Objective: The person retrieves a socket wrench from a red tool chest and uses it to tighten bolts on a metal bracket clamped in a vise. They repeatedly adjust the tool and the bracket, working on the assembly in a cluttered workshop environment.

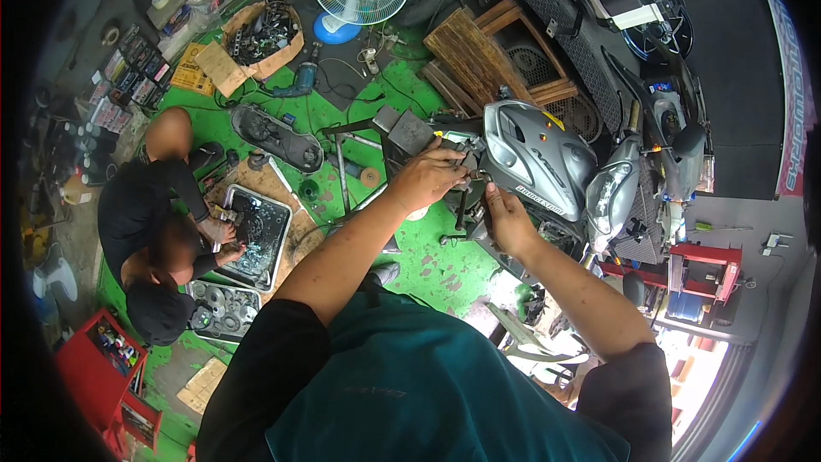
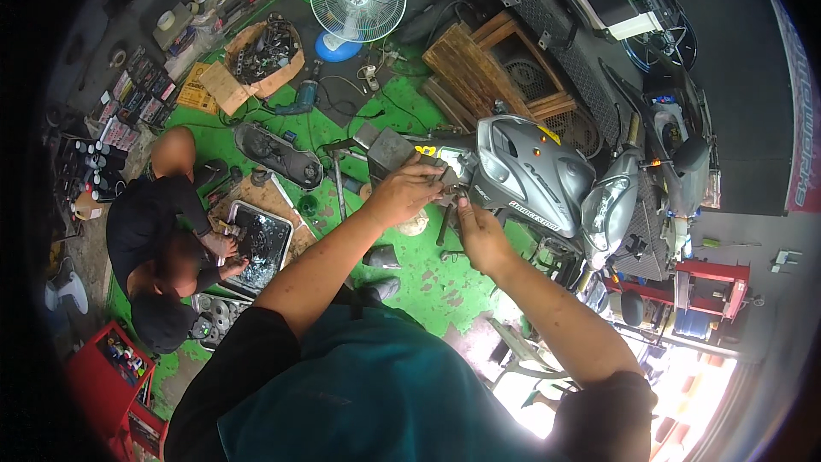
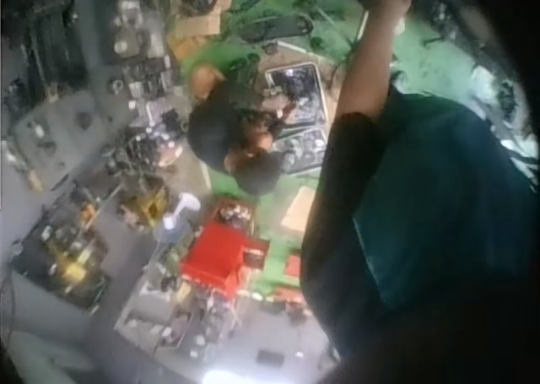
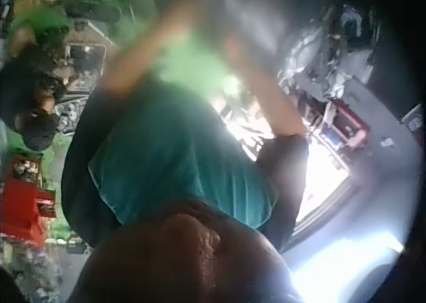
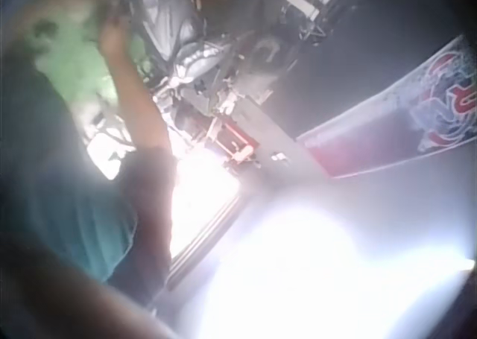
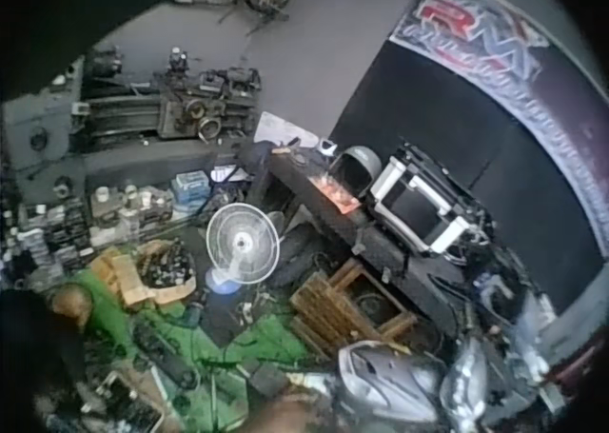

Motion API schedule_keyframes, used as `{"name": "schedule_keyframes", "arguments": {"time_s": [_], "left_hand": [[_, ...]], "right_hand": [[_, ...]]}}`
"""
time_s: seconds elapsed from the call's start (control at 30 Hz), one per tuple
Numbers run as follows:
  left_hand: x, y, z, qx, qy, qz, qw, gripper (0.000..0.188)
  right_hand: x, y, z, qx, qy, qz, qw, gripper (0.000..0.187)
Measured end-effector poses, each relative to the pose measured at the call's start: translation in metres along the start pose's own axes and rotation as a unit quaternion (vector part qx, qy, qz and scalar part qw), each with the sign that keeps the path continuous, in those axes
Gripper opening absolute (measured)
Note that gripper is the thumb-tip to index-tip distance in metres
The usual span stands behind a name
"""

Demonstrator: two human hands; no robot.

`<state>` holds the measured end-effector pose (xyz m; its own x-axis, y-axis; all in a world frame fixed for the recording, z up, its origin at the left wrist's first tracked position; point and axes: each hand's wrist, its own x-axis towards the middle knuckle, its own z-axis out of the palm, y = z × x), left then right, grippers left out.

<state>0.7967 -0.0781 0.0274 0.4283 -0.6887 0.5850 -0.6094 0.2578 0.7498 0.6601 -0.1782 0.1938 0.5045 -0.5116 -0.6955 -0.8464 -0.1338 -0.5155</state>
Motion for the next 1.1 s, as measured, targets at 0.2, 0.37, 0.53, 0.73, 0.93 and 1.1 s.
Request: {"name": "schedule_keyframes", "arguments": {"time_s": [0.2,0.37,0.53,0.73,0.93,1.1], "left_hand": [[0.002,0.001,-0.002,0.002,-0.007,0.002,1.000,0.020],[0.005,0.001,-0.004,-0.025,-0.010,-0.023,0.999,0.021],[0.004,0.022,-0.017,0.008,-0.026,-0.029,0.999,0.028],[-0.064,0.102,-0.001,-0.118,-0.036,-0.269,0.955,0.043],[-0.078,0.093,0.038,0.045,-0.099,-0.060,0.992,0.051],[-0.067,0.070,0.073,0.095,-0.068,-0.035,0.993,0.045]], "right_hand": [[0.006,0.003,-0.016,-0.173,0.018,-0.127,0.977,0.054],[0.003,-0.002,-0.023,-0.239,0.033,-0.168,0.956,0.052],[0.001,0.001,-0.018,-0.206,0.040,-0.145,0.967,0.055],[0.007,0.011,-0.018,-0.115,0.031,-0.114,0.986,0.050],[0.015,0.016,-0.018,0.003,-0.001,-0.181,0.983,0.034],[0.014,0.009,-0.030,0.052,-0.092,-0.131,0.986,0.032]]}}
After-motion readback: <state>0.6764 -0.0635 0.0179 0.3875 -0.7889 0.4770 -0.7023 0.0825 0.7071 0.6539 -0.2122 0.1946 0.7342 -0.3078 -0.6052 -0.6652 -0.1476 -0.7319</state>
